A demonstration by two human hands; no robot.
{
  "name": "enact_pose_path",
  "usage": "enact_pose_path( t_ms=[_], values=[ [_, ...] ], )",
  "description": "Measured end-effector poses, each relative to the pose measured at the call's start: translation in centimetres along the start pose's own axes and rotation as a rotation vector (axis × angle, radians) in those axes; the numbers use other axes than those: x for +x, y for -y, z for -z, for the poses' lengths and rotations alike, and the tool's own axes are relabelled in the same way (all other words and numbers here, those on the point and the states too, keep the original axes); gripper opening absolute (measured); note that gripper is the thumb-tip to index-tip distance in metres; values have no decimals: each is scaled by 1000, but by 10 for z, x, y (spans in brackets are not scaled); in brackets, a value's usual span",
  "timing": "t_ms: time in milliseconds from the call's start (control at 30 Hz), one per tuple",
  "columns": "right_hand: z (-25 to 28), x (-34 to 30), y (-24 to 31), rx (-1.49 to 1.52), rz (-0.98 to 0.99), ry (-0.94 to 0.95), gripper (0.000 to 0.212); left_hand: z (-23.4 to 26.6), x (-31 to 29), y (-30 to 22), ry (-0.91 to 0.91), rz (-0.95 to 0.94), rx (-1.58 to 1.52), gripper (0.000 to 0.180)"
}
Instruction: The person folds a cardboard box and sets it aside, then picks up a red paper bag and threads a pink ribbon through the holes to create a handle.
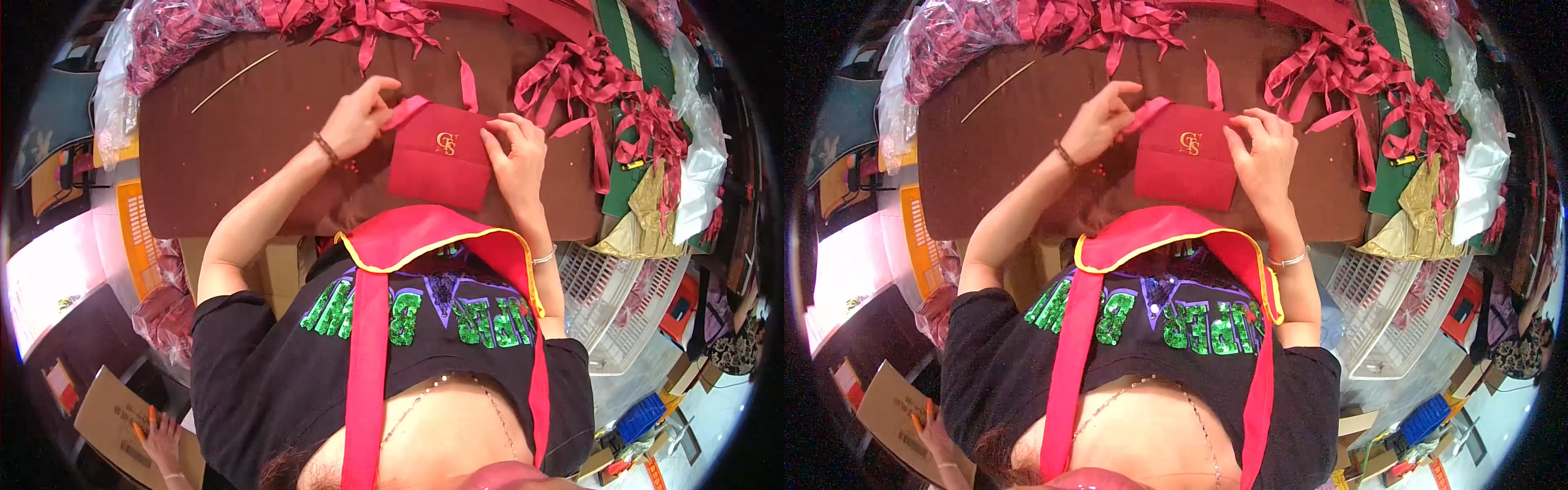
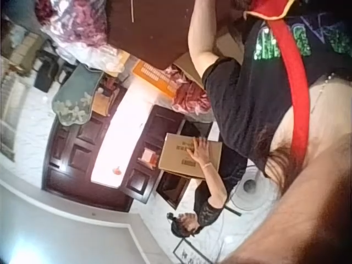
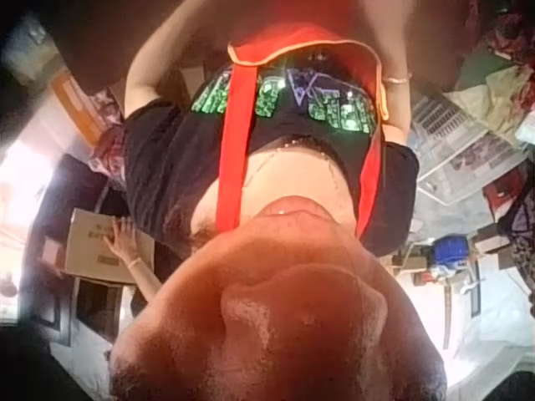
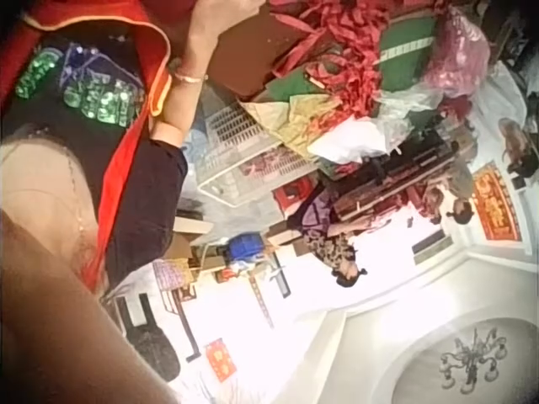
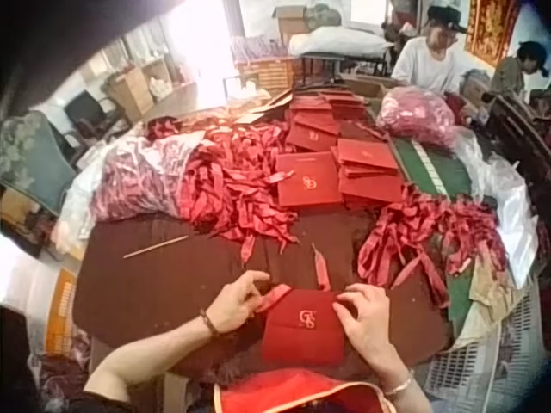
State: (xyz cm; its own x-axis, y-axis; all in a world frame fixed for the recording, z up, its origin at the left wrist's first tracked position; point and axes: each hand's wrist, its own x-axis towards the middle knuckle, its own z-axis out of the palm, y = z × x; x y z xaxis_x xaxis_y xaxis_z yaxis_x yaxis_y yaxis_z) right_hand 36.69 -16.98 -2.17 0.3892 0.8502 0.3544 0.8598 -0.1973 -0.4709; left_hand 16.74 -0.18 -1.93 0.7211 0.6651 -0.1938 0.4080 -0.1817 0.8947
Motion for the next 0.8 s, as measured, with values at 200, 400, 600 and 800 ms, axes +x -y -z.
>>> enact_pose_path(
  t_ms=[200, 400, 600, 800],
  values=[
    [-14, 9, 9, 41, 214, 94, 25, 28, 30, -34, 139, 44, -531, 33],
    [-20, 13, 21, -157, 136, 168, 48, 10, 41, -50, -92, -10, -555, 44],
    [-29, 15, 19, -117, 164, 180, 49, -35, 45, -32, -122, -304, 284, 17],
    [-40, 10, 20, -187, 218, 50, 50, -113, 98, -67, -38, -542, 636, 31]
  ],
)
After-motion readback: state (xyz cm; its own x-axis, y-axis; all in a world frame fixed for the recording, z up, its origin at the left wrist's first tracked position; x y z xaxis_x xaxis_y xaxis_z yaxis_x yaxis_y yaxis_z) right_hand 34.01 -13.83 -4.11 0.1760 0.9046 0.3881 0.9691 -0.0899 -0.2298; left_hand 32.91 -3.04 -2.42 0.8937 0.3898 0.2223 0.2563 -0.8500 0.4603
